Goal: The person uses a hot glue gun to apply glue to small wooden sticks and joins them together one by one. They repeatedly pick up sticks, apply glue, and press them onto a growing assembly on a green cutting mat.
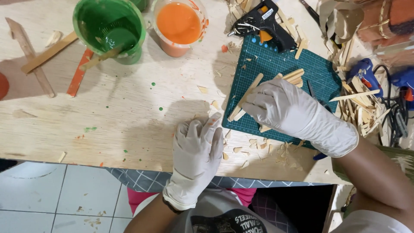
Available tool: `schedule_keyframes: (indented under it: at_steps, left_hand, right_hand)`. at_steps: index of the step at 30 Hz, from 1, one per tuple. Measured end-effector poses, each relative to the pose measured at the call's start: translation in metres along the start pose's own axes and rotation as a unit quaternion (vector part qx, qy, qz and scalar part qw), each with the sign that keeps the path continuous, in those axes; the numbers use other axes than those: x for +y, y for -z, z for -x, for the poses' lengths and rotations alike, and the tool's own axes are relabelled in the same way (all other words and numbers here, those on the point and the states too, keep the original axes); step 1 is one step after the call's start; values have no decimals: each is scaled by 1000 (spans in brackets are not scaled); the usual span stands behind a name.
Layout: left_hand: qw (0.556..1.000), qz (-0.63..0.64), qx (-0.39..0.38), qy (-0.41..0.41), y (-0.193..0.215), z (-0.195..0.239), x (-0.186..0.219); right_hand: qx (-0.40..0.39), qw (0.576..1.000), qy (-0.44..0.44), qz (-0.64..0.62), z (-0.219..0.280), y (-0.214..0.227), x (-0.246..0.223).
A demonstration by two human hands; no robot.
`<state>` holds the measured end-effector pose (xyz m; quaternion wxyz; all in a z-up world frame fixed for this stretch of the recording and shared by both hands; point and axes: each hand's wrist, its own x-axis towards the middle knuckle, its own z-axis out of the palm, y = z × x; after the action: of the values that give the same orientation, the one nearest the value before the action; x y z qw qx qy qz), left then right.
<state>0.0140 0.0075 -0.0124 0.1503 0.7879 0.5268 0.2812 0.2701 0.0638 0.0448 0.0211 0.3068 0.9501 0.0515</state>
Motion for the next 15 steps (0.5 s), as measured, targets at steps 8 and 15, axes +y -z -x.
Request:
schedule_keyframes:
  at_steps: [8,15]
  left_hand:
    - [992,-125,7,-25,-25,6,2]
    - [989,-140,1,-35,-19,-4,18]
  right_hand:
    - [78,995,11,-60,-7,-14,3]
    - [71,994,6,-81,-6,-15,3]
